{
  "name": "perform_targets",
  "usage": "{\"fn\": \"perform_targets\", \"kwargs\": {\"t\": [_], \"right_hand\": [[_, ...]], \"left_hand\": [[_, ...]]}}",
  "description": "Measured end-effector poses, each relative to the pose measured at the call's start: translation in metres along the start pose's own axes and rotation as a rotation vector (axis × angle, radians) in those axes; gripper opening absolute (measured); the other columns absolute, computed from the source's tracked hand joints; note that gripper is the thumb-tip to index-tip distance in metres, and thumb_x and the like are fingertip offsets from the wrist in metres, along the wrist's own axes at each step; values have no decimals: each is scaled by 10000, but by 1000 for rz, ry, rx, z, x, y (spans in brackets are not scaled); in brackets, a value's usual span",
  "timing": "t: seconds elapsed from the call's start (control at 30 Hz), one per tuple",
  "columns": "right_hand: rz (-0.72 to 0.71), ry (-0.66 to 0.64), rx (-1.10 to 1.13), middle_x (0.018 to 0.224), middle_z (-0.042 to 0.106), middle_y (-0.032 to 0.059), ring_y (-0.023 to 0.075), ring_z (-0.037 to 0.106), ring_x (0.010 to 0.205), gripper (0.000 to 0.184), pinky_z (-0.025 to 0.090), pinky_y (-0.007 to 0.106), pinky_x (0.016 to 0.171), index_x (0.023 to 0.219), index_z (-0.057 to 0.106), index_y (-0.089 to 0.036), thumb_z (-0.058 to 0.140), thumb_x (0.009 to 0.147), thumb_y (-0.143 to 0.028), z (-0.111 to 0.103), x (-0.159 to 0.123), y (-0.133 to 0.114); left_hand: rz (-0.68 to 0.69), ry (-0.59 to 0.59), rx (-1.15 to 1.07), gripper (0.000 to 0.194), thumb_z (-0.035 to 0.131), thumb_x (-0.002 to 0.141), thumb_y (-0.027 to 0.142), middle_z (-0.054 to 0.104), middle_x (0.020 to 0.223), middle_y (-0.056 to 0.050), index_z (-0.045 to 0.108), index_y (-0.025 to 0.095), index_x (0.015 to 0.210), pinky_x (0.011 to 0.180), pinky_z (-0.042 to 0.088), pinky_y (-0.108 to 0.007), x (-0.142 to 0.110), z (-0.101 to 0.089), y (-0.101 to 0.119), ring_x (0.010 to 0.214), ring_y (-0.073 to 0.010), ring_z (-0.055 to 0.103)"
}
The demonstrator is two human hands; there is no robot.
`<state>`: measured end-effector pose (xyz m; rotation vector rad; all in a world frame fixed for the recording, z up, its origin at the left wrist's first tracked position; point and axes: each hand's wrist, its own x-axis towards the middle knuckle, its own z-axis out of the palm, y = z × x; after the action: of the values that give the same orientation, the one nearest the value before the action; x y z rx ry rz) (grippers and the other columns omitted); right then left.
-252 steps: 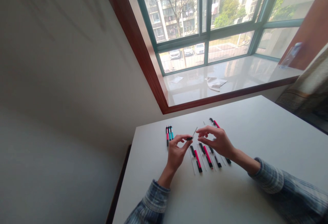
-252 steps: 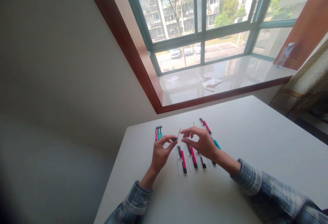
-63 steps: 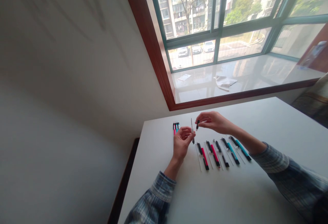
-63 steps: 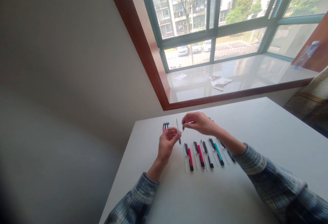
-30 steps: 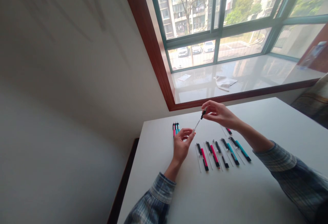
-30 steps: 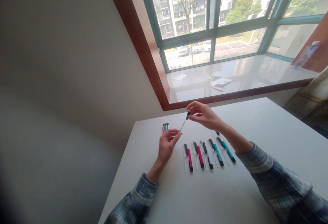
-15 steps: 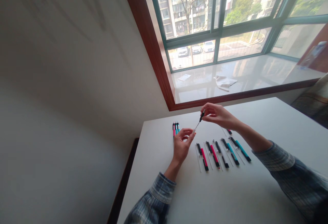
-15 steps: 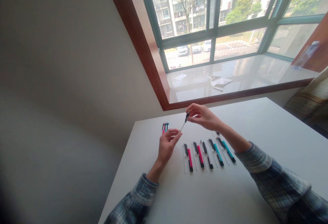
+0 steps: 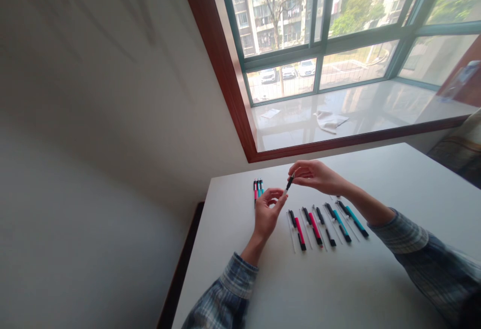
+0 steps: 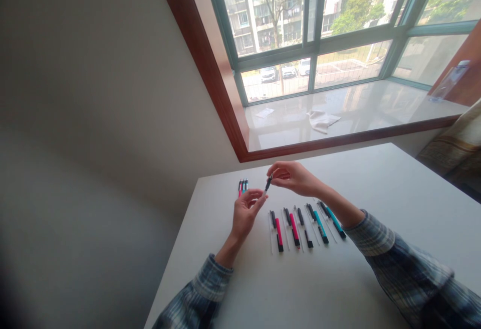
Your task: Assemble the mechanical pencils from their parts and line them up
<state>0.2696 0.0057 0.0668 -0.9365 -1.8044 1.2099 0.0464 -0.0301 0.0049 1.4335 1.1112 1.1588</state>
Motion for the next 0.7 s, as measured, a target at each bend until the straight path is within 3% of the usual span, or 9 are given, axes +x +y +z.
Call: {"fn": "perform_targets", "kwargs": {"t": [0.2, 0.5, 0.7], "right_hand": [[13, -4, -52, 991, 783, 80, 258, 749, 959, 379, 573, 457, 946, 1028, 720, -190, 749, 855, -526, -2, 0, 0], [22, 17, -292, 859, 770, 53, 229, 731, 822, 262, 566, 378, 789, 934, 746, -207, 729, 863, -460, -10, -3, -2], [-19, 12, -337, 904, 778, 49, 224, 726, 845, 215, 563, 366, 790, 927, 746, -228, 706, 880, -433, -13, -3, -3]], "left_hand": [[14, 7, -9, 260, 790, 845, 398, 771, 967, -81, 733, 180, 974, 812, 552, -333, 0, 1, 1, 929, -229, 743], [55, 35, 65, 228, 781, 850, 385, 776, 951, -66, 760, 192, 969, 764, 525, -298, 1, 0, -1, 876, -196, 716], [47, 33, 80, 226, 776, 855, 388, 788, 957, -71, 775, 196, 974, 784, 532, -313, 0, 0, 0, 892, -209, 725]]}}
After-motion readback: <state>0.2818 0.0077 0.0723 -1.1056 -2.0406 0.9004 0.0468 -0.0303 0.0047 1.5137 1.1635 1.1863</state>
